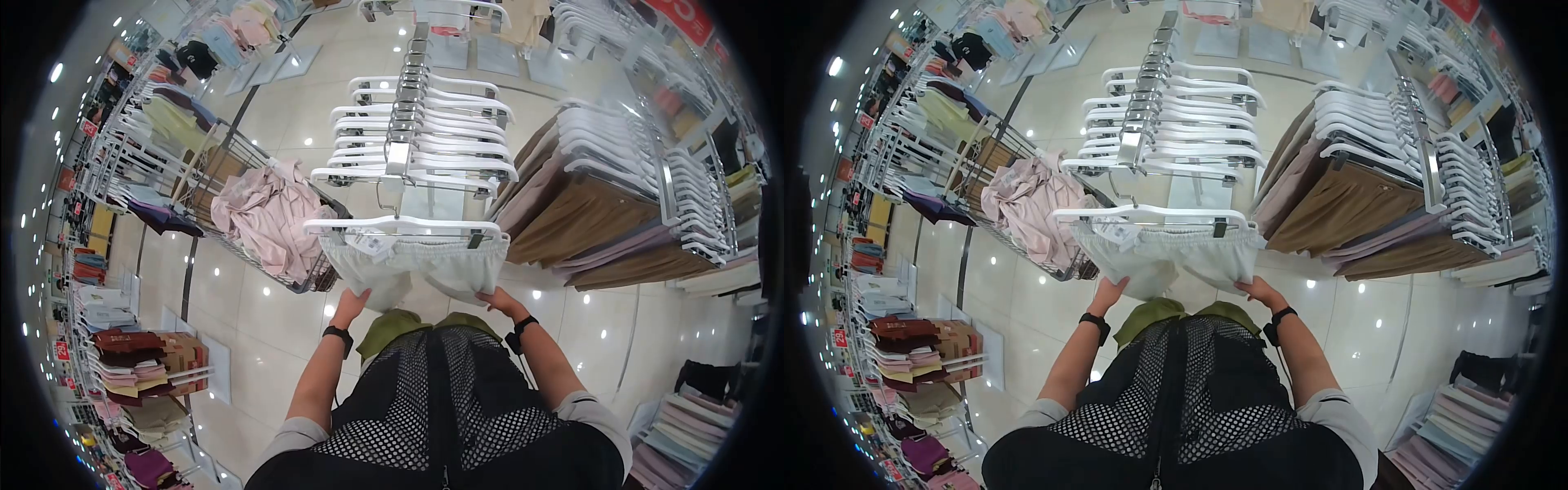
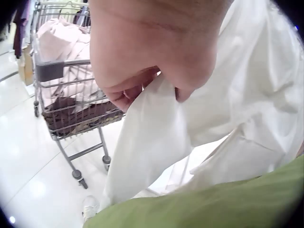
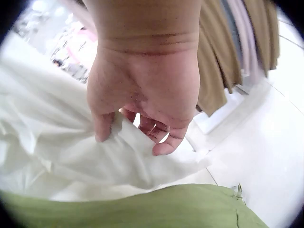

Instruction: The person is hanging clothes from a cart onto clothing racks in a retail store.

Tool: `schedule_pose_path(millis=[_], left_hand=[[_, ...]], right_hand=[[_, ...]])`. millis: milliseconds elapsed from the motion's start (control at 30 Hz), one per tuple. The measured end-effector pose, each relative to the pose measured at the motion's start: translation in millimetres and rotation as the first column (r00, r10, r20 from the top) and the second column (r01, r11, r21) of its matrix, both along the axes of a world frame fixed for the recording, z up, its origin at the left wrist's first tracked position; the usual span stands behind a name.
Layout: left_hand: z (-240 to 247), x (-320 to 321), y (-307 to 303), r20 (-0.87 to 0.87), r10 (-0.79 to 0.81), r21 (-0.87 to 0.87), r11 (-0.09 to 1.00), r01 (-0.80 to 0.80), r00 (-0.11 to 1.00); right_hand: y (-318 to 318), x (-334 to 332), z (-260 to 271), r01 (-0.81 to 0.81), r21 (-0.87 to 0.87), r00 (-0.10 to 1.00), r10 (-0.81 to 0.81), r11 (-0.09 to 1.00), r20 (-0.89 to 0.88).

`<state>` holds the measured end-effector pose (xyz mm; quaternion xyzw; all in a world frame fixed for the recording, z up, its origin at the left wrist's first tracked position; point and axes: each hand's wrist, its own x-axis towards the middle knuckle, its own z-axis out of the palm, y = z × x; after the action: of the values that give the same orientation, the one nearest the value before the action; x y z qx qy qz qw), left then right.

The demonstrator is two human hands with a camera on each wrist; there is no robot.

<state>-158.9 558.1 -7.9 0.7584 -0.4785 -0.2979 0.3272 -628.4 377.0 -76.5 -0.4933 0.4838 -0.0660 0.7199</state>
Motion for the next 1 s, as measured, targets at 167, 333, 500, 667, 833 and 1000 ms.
schedule_pose_path(millis=[167, 333, 500, 667, 833, 1000], left_hand=[[-57, 69, 45, 0.132, -0.002, 0.294, 0.955, -0.037, 0.991], [-60, 104, 62, 0.009, -0.239, 0.322, 0.920, 0.224, 0.971], [-155, 172, 66, -0.152, -0.225, 0.478, 0.836, 0.271, 0.963], [-156, 185, 50, -0.481, 0.108, 0.557, 0.804, 0.208, 0.870], [-151, 177, 19, -0.380, -0.184, 0.495, 0.787, 0.367, 0.907], [-114, 163, -48, -0.249, -0.526, 0.318, 0.748, 0.582, 0.813]], right_hand=[[23, -46, -42, -0.049, -0.046, 0.985, 0.041, 0.998, -0.166], [79, -39, -46, 0.089, 0.040, 0.947, -0.072, 0.995, -0.313], [143, -26, -77, -0.002, 0.014, 0.770, 0.011, 1.000, -0.638], [184, 15, -46, 0.229, 0.233, 0.772, -0.031, 0.945, -0.634], [205, 55, -19, 0.204, 0.094, 0.739, -0.090, 0.974, -0.668], [163, 59, 7, 0.412, 0.109, 0.835, -0.327, 0.905, -0.443]])
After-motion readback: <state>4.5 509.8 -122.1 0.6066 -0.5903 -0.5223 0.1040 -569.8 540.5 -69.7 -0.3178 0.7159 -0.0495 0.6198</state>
